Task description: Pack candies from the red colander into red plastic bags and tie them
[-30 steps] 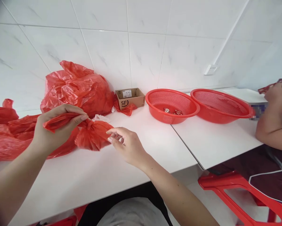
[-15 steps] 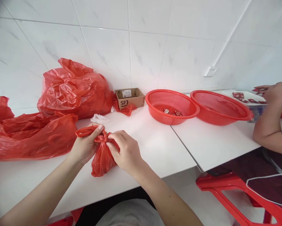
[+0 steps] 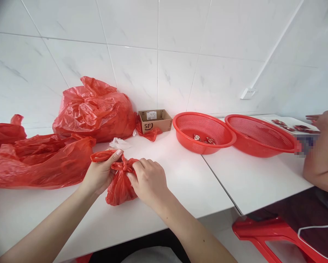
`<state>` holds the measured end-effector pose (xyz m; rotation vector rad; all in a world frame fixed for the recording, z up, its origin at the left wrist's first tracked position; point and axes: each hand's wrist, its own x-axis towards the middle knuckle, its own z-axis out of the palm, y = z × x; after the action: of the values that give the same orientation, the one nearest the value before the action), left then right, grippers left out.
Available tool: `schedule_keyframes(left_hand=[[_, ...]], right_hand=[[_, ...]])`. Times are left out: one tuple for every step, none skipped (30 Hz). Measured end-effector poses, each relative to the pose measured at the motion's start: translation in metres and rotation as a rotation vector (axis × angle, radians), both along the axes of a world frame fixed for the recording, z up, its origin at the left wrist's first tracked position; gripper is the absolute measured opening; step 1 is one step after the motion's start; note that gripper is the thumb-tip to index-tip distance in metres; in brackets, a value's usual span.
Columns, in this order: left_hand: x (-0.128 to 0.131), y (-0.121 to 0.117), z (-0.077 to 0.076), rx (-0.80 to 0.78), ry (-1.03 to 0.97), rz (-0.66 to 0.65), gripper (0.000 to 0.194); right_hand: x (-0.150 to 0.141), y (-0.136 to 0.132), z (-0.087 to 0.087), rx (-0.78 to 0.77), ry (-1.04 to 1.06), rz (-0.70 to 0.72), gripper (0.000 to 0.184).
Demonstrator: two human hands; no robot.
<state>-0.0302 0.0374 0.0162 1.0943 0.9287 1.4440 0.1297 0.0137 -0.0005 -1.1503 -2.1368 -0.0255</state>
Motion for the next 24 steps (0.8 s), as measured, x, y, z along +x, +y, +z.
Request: schedule_keyframes(left_hand=[[0.001, 0.000, 0.000, 0.000, 0.002, 0.004, 0.031], [0.001, 0.000, -0.001, 0.003, 0.008, 0.011, 0.031], [0.001, 0.000, -0.001, 0.010, 0.019, 0.020, 0.031], [0.000, 0.000, -0.001, 0.023, 0.034, 0.033, 0.030], [-0.002, 0.001, -0.001, 0.040, 0.055, 0.050, 0.029], [-0.004, 0.003, -0.001, 0.060, 0.082, 0.070, 0.028], [-0.007, 0.004, 0.000, 0.082, 0.110, 0.093, 0.026], [-0.010, 0.006, 0.002, 0.106, 0.137, 0.117, 0.024], [-0.012, 0.008, 0.003, 0.129, 0.162, 0.139, 0.023], [-0.015, 0.010, 0.005, 0.148, 0.182, 0.155, 0.022], [-0.016, 0.012, 0.007, 0.162, 0.199, 0.163, 0.023], [-0.017, 0.014, 0.009, 0.170, 0.214, 0.162, 0.023], [-0.018, 0.015, 0.010, 0.171, 0.232, 0.153, 0.024], [-0.018, 0.015, 0.011, 0.166, 0.250, 0.138, 0.025], [-0.018, 0.015, 0.013, 0.159, 0.270, 0.118, 0.026], [-0.018, 0.014, 0.014, 0.151, 0.290, 0.097, 0.027], [-0.018, 0.013, 0.017, 0.147, 0.311, 0.078, 0.027], [-0.017, 0.010, 0.020, 0.145, 0.333, 0.059, 0.026], [-0.017, 0.008, 0.024, 0.148, 0.356, 0.043, 0.025], [-0.017, 0.005, 0.029, 0.157, 0.389, 0.019, 0.023], [-0.017, 0.003, 0.033, 0.174, 0.430, -0.012, 0.020], [-0.017, 0.001, 0.038, 0.197, 0.476, -0.044, 0.019], [-0.016, -0.001, 0.043, 0.229, 0.521, -0.062, 0.018], [-0.015, -0.003, 0.047, 0.266, 0.559, -0.057, 0.017]], right_hand=[[-0.001, 0.000, 0.001, -0.002, -0.024, -0.005, 0.012], [-0.001, 0.001, 0.002, 0.006, -0.042, -0.003, 0.016], [-0.002, 0.001, 0.003, 0.020, -0.057, 0.002, 0.019], [-0.002, 0.001, 0.005, 0.034, -0.068, 0.009, 0.021], [-0.002, 0.001, 0.006, 0.045, -0.078, 0.019, 0.023], [-0.003, 0.001, 0.008, 0.054, -0.084, 0.032, 0.024], [-0.004, 0.000, 0.009, 0.060, -0.087, 0.047, 0.025], [-0.004, -0.001, 0.011, 0.068, -0.085, 0.063, 0.026], [-0.005, -0.002, 0.012, 0.078, -0.080, 0.076, 0.026], [-0.006, -0.003, 0.013, 0.088, -0.074, 0.087, 0.027], [-0.006, -0.005, 0.014, 0.098, -0.068, 0.095, 0.027], [-0.006, -0.007, 0.013, 0.102, -0.062, 0.100, 0.028], [-0.004, -0.009, 0.012, 0.098, -0.058, 0.102, 0.028], [-0.002, -0.010, 0.011, 0.084, -0.053, 0.098, 0.029], [0.000, -0.011, 0.009, 0.067, -0.047, 0.090, 0.030], [0.003, -0.012, 0.007, 0.049, -0.033, 0.078, 0.030], [0.006, -0.011, 0.005, 0.033, -0.006, 0.064, 0.030], [0.008, -0.010, 0.004, 0.018, 0.037, 0.050, 0.027], [0.009, -0.008, 0.003, 0.008, 0.097, 0.040, 0.022], [0.008, -0.006, 0.002, -0.002, 0.164, 0.039, 0.017], [0.007, -0.004, 0.002, -0.016, 0.226, 0.053, 0.021], [0.004, -0.001, 0.001, -0.030, 0.276, 0.080, 0.026], [0.000, 0.001, 0.001, -0.047, 0.307, 0.114, 0.026], [-0.005, 0.002, 0.000, -0.069, 0.330, 0.144, 0.020]])
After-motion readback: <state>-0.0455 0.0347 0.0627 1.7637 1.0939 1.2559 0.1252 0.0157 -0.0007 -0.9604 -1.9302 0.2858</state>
